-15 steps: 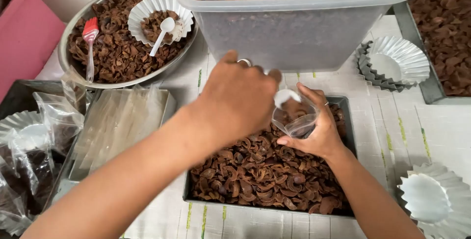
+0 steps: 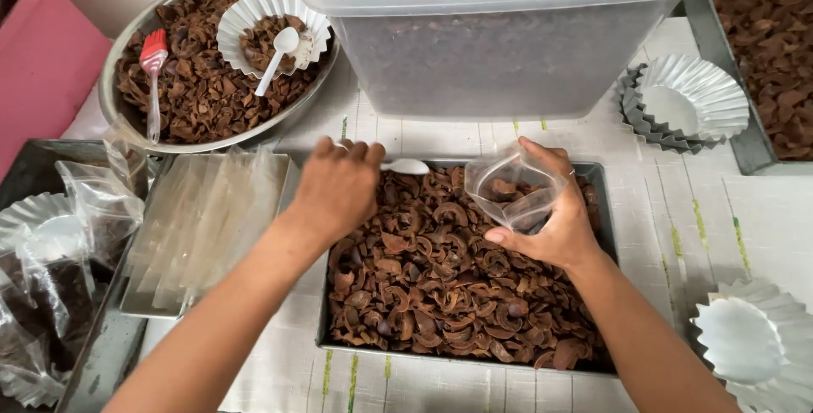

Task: Filling small plastic bags with dried plant material using a small spoon from a metal tray.

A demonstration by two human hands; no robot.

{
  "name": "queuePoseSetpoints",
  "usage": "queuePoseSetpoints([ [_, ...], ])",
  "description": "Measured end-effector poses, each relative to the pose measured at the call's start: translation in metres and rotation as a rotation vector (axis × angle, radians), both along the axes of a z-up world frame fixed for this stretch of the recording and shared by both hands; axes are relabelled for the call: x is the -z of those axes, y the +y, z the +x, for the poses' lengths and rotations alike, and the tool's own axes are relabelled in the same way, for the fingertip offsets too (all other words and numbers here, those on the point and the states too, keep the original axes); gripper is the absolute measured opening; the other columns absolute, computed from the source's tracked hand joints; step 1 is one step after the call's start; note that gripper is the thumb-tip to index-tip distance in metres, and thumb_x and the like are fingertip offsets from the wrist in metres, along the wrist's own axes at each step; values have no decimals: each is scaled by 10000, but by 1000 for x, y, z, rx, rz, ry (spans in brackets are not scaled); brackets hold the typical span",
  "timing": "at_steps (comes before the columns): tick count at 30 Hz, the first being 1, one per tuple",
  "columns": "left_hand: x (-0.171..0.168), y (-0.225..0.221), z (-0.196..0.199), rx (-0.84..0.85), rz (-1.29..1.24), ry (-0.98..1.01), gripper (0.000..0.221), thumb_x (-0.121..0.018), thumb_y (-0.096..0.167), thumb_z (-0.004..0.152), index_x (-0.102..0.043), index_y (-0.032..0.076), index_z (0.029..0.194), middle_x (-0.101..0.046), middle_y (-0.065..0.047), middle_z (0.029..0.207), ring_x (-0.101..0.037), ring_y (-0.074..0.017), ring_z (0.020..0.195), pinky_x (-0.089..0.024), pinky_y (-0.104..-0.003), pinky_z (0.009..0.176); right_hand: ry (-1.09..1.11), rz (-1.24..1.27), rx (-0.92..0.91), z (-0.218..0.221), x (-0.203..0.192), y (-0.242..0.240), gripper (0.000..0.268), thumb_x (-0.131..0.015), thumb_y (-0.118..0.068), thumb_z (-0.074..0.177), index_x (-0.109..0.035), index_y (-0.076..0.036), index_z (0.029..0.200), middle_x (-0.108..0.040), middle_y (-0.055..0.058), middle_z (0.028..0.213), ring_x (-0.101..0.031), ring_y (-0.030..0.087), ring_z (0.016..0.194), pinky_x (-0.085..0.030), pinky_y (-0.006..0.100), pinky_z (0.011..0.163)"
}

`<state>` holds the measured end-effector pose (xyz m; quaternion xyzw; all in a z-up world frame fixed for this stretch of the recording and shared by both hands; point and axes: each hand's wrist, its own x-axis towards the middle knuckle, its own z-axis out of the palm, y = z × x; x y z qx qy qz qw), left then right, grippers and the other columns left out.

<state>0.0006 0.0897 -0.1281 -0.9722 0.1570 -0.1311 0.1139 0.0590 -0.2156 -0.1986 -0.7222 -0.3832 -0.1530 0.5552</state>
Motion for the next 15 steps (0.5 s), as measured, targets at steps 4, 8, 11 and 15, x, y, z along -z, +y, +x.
queuePoseSetpoints([
  [4, -3, -12, 3, 56, -87, 130, 310, -513, 16, 806, -697, 67, 1049, -742, -130, 888, -724, -290, 831, -445, -381, 798, -5, 1, 10, 0, 0, 0, 1188, -970, -419, 588, -387, -11, 1539, -520, 221, 1236, -553, 347, 1121, -447, 548, 1024],
  [8, -17, -24, 1, 122, -217, 322, 228, -548, 43, 849, -735, 61, 978, -755, -141, 843, -725, -312, 819, -442, -400, 843, -8, -8, 3, 4, 2, 1, 1175, -970, -415, 596, -387, 2, 1526, -501, 214, 1231, -549, 355, 1125, -449, 551, 1029],
  [11, -25, -25, 7, 107, -366, 480, 217, -552, 56, 879, -739, 39, 987, -749, -162, 798, -709, -325, 778, -432, -408, 894, -18, -28, -17, 5, 2, 3, 1174, -960, -416, 608, -367, 8, 1528, -484, 214, 1237, -537, 357, 1130, -450, 556, 1027],
  [15, -35, -27, 5, 97, -517, 656, 228, -566, 61, 911, -730, 10, 1060, -746, -174, 765, -693, -330, 720, -394, -410, 953, -18, -24, -27, 4, 4, -1, 1170, -943, -399, 629, -337, 23, 1537, -480, 241, 1267, -530, 361, 1151, -450, 543, 1036],
])
